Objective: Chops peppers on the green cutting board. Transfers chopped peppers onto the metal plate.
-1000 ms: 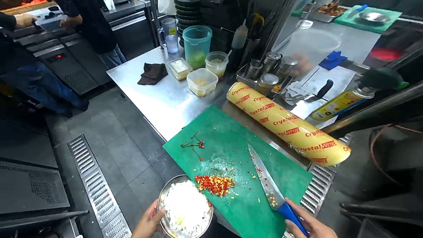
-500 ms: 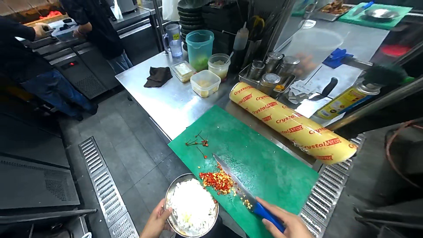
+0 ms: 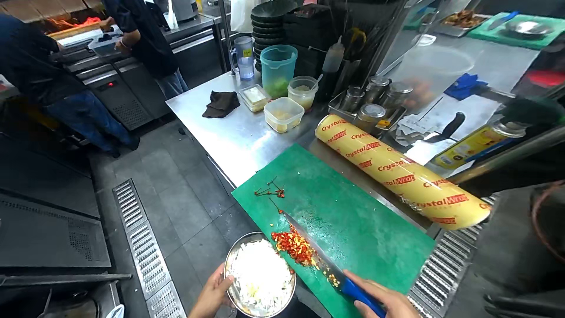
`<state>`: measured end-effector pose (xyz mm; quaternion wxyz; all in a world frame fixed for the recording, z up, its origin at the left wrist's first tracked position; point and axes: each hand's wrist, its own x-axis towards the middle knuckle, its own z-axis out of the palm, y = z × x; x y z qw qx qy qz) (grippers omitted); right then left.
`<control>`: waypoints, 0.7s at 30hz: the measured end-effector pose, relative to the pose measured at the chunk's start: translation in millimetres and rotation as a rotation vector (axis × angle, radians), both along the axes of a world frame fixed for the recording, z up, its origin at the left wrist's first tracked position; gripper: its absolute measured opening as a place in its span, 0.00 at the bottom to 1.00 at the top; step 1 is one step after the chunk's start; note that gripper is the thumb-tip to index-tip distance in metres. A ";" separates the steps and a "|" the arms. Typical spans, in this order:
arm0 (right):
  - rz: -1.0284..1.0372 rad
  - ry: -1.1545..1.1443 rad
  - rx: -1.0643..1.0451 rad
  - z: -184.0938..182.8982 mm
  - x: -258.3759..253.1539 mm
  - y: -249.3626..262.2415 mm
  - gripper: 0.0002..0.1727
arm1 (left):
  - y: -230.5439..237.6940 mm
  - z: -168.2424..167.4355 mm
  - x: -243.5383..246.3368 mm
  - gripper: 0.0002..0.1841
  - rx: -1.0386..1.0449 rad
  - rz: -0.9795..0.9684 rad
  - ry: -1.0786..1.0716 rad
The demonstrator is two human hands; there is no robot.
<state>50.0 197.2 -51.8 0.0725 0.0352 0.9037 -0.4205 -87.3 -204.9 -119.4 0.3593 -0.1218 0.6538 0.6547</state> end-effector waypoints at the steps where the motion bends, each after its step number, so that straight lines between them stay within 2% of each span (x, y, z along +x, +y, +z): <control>1: 0.001 -0.006 -0.002 0.7 0.8 -2.1 0.31 | -0.2 -0.5 0.4 0.24 -0.002 0.004 0.000; 14: -0.023 -0.022 -0.103 -10.4 9.8 -10.0 0.31 | 0.9 -1.4 1.2 0.23 0.020 0.010 0.001; 21: -0.082 -0.129 -0.239 -14.4 14.6 -12.2 0.32 | 2.5 1.9 2.9 0.23 0.031 0.024 -0.004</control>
